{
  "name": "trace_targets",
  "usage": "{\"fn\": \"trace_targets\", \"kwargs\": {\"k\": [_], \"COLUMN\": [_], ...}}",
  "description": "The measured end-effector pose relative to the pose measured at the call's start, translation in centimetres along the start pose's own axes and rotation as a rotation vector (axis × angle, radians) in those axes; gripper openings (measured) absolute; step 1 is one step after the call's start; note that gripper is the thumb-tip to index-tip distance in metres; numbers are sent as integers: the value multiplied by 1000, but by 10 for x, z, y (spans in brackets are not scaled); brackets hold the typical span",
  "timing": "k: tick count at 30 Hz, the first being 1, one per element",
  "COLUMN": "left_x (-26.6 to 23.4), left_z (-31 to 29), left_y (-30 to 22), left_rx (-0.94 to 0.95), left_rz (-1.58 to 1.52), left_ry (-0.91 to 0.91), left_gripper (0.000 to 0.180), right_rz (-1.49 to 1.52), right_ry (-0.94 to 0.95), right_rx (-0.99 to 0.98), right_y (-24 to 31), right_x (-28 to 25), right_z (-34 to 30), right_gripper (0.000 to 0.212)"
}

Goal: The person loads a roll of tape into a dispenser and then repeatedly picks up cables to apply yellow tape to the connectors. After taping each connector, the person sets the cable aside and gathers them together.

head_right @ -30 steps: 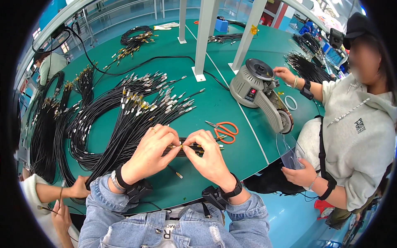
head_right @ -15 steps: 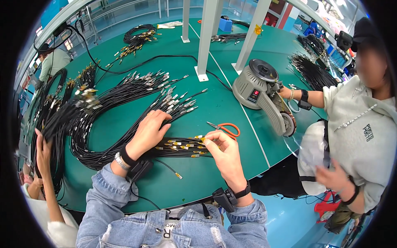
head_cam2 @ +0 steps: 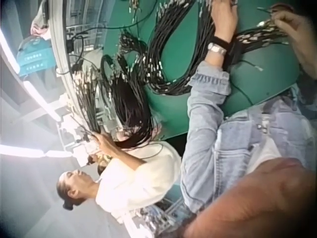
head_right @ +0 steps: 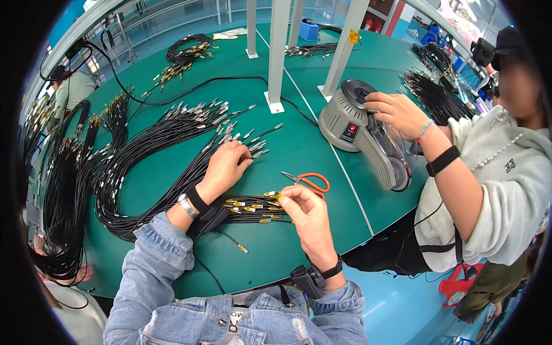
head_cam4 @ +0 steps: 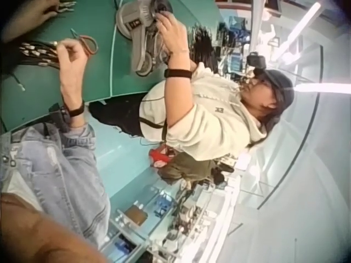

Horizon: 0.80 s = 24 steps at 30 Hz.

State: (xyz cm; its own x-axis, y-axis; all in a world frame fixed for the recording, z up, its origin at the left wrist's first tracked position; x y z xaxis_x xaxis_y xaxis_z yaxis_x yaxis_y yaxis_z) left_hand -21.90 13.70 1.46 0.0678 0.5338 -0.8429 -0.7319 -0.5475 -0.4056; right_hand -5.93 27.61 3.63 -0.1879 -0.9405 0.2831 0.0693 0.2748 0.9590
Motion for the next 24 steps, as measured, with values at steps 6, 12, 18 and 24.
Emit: {"fn": "trace_targets", "kwargs": {"k": [6,12,18,24], "left_x": [-20,-38,-43,-40], "left_z": [-25,-48,-59,-60], "left_y": [-18,-42,-51,-52], "left_rx": [-164,-114,-4,31], "left_rz": [-547,-539,-440,-439], "left_ry": [-72,-82,-123,-172], "left_gripper": [9,8,9,10], "right_rz": [80,48,63,14], "right_ry": [-16,-12,-36,-65], "right_rx": [22,16,76,52], "right_y": [-10,-21,-36,-38], "right_x": [7,23,31,35], "right_z": [1,6,9,10], "right_gripper": [8,7,6,7]}}
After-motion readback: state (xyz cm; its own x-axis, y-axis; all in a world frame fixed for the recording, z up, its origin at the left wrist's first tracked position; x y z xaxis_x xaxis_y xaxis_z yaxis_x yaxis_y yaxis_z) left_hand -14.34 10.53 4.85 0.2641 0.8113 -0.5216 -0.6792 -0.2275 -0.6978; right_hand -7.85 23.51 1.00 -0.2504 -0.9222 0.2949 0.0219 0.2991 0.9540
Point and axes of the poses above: each hand's wrist, its own z-axis towards the middle knuckle, its own x-axis out of the palm, y = z × x, the point moved 5 cm from there along z, towards the middle knuckle, and after that the axes turned 5 degrees about y, right-handed, at the moved point
